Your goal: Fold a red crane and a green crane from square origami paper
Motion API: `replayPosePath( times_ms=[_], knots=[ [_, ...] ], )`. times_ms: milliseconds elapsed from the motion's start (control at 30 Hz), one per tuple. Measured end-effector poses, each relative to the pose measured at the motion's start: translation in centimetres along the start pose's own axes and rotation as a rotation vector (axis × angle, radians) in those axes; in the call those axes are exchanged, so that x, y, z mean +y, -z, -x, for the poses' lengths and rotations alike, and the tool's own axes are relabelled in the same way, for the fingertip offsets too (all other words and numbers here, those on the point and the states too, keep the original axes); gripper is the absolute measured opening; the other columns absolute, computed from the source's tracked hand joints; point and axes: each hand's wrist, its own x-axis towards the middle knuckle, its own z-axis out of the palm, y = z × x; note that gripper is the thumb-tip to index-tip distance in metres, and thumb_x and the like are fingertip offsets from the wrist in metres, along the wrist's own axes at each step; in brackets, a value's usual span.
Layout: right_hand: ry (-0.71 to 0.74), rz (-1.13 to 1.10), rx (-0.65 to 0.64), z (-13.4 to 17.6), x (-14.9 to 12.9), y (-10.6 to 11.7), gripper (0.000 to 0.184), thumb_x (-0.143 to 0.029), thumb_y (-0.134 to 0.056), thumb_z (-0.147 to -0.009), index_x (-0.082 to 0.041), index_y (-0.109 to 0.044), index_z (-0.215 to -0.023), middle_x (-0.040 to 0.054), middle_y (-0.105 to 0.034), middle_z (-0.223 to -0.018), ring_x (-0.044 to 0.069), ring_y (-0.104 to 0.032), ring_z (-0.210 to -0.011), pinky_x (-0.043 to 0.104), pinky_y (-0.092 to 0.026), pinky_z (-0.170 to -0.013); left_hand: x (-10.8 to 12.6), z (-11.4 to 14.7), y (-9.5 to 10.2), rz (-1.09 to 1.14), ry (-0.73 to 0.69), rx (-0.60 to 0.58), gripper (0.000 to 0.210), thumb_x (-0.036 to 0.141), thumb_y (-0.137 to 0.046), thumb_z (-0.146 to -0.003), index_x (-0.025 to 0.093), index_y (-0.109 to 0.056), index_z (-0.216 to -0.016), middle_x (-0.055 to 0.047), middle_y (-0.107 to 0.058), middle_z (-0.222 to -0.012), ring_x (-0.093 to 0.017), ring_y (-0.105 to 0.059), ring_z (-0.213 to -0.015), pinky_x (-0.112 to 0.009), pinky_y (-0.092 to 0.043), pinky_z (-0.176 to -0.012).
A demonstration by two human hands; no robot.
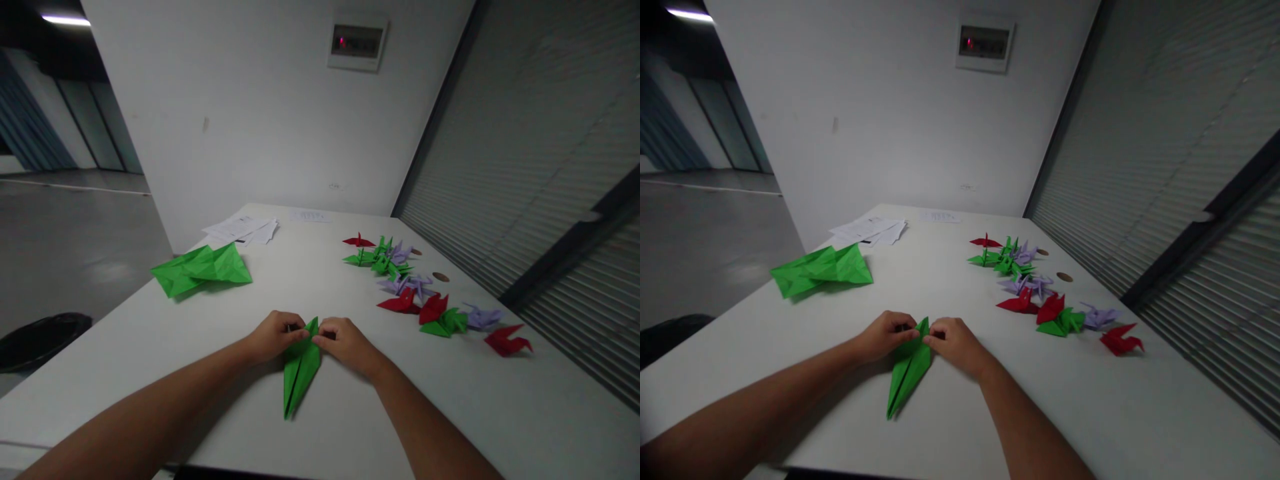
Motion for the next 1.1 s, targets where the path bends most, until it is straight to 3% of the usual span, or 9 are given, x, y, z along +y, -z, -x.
replayPosePath(
  times_ms=[267, 467, 600, 867, 1100],
  knots=[
    [0.030, 0.024, -0.063, 0.23, -0.21, -0.08, 0.028, -0.024, -0.065, -0.086, -0.017, -0.052, -0.062, -0.0047, -0.048, -0.064, 0.011, -0.046, -0.062, 0.024, -0.030, -0.057, 0.18, -0.10, -0.04, 0.204, 0.031, 0.011, 0.041, 0.053, -0.069, -0.084, 0.011, -0.072, -0.082, 0.000, -0.059, -0.062, -0.011, -0.046, -0.056, -0.023, -0.036, -0.054],
    [0.010, -0.005, -0.037, 0.02, 0.18, -0.28, 0.022, -0.024, -0.066, -0.085, -0.017, -0.058, -0.066, -0.0046, -0.049, -0.065, 0.012, -0.046, -0.062, 0.024, -0.030, -0.057, 0.37, -0.09, -0.05, 0.060, -0.007, 0.070, 0.023, 0.036, -0.070, -0.081, 0.014, -0.072, -0.081, 0.000, -0.065, -0.068, -0.012, -0.052, -0.063, -0.023, -0.039, -0.060],
    [0.029, 0.004, 0.043, -0.10, 0.39, -0.07, 0.015, -0.021, -0.067, -0.084, -0.016, -0.064, -0.070, -0.0035, -0.053, -0.066, 0.013, -0.049, -0.065, 0.025, -0.033, -0.060, 0.13, 0.09, 0.30, 0.006, 0.011, 0.012, 0.013, 0.026, -0.071, -0.078, 0.015, -0.072, -0.085, 0.002, -0.064, -0.069, -0.011, -0.052, -0.063, -0.022, -0.040, -0.061],
    [0.008, 0.054, 0.202, -0.12, 0.29, 0.32, 0.013, -0.016, -0.068, -0.082, -0.017, -0.065, -0.069, -0.0018, -0.057, -0.068, 0.014, -0.052, -0.068, 0.026, -0.037, -0.065, 0.49, 0.23, 0.34, -0.101, 0.108, -0.038, 0.021, 0.017, -0.071, -0.072, 0.016, -0.072, -0.093, 0.003, -0.066, -0.072, -0.012, -0.057, -0.065, -0.022, -0.041, -0.062],
    [-0.055, 0.121, 0.089, 0.01, 0.46, 0.16, 0.009, -0.009, -0.073, -0.075, -0.016, -0.067, -0.072, -0.0033, -0.057, -0.068, 0.013, -0.052, -0.064, 0.024, -0.036, -0.061, -0.10, 0.24, 0.22, -0.174, 0.090, 0.016, 0.019, 0.017, -0.068, -0.075, 0.016, -0.073, -0.094, 0.001, -0.071, -0.076, -0.014, -0.062, -0.069, -0.023, -0.043, -0.063]
  ],
)
